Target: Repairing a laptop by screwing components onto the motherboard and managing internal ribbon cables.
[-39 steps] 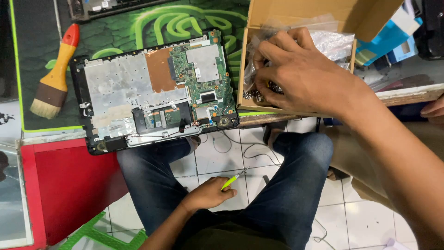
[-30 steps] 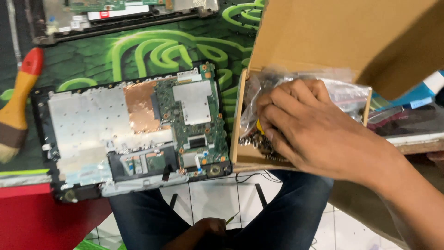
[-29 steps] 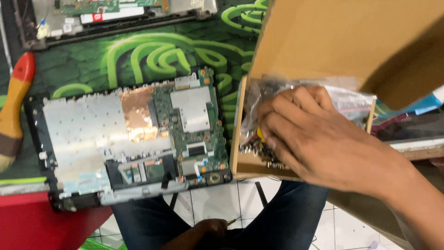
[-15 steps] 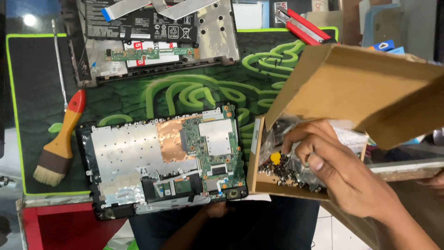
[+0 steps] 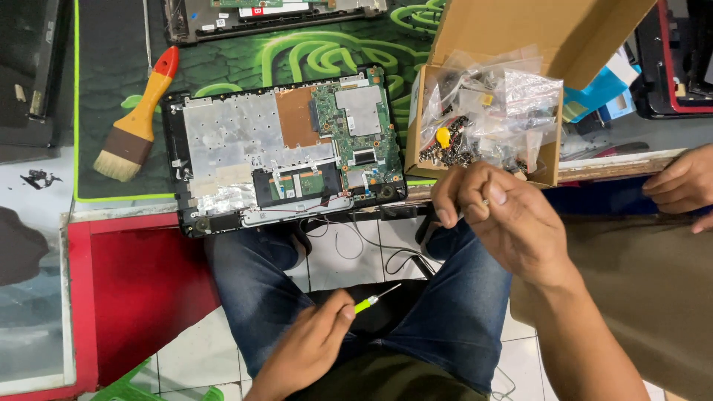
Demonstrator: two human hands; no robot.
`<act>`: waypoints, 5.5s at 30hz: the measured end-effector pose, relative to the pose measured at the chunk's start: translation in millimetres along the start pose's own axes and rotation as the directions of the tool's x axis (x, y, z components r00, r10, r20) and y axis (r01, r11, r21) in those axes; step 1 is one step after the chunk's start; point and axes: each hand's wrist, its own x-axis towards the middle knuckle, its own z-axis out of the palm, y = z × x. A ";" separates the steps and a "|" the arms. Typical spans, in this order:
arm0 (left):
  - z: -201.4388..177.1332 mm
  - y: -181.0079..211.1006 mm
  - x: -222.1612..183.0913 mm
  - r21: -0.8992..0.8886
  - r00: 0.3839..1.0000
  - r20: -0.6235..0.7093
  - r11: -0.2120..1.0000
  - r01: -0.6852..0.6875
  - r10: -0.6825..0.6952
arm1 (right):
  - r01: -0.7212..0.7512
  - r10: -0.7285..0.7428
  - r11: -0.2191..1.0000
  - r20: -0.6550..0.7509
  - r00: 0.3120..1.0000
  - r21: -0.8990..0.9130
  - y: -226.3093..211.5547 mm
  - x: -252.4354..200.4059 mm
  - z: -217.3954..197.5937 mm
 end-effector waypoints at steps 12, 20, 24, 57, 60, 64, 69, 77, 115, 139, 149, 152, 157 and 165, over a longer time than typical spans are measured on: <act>-106.5 190.2 -34.2 0.492 0.543 -0.620 0.820 -0.294 0.567 | -0.080 0.056 0.980 0.130 0.990 0.182 15.5 34.8 1.2; -130.4 215.0 -27.0 0.727 0.633 -0.541 0.687 0.019 0.555 | -0.100 0.082 0.977 0.101 0.992 0.190 35.5 54.0 4.2; -144.8 211.5 -20.4 0.728 0.672 -0.451 0.678 -0.104 0.587 | -0.138 0.134 0.987 0.055 0.989 0.085 39.6 60.5 10.2; -258.4 150.4 161.1 0.995 0.859 -0.074 -0.024 0.100 0.507 | -0.019 -0.191 0.173 -0.052 0.980 -0.985 122.6 128.5 53.2; -256.9 153.1 163.8 0.955 0.881 -0.164 0.295 0.029 0.443 | -0.005 -0.207 0.182 -0.043 0.977 -0.983 122.6 129.0 54.0; -258.7 162.6 165.9 0.982 0.877 -0.117 0.186 0.033 0.466 | -0.008 -0.193 0.181 -0.044 0.980 -0.983 122.8 129.3 54.1; -267.7 186.1 162.7 0.901 0.899 0.187 0.297 -0.318 0.396 | -0.015 -0.195 0.176 -0.050 0.979 -0.984 124.2 128.9 54.5; -257.8 184.7 166.2 0.951 0.970 0.075 0.276 -0.139 0.232 | -0.004 -0.214 0.173 -0.042 0.976 -0.985 123.0 129.3 54.6; -259.2 185.2 171.2 0.899 0.931 0.159 0.342 -0.274 0.329 | -0.020 -0.189 0.159 -0.051 0.981 -0.987 123.8 131.2 53.1; -266.0 180.8 168.1 0.990 0.895 0.070 0.081 -0.118 0.441 | -0.010 -0.179 0.165 -0.040 0.983 -0.986 124.5 131.7 51.2; -266.3 190.5 164.4 0.907 0.929 0.093 0.354 -0.228 0.359 | -0.012 -0.176 0.172 -0.043 0.983 -0.985 122.2 131.8 52.0; -264.7 196.8 177.7 0.841 0.945 0.056 0.495 -0.219 0.324 | -0.047 -0.138 0.271 -0.087 0.987 -0.961 124.5 128.9 48.1; -268.2 175.8 168.1 0.988 0.960 0.031 0.134 -0.071 0.280 | -0.062 -0.117 0.445 -0.127 0.985 -0.894 128.7 126.3 43.1; -266.5 185.7 190.2 0.978 0.980 0.070 0.183 -0.105 0.185 | -0.077 -0.088 0.373 -0.118 0.989 -0.924 119.5 130.2 49.4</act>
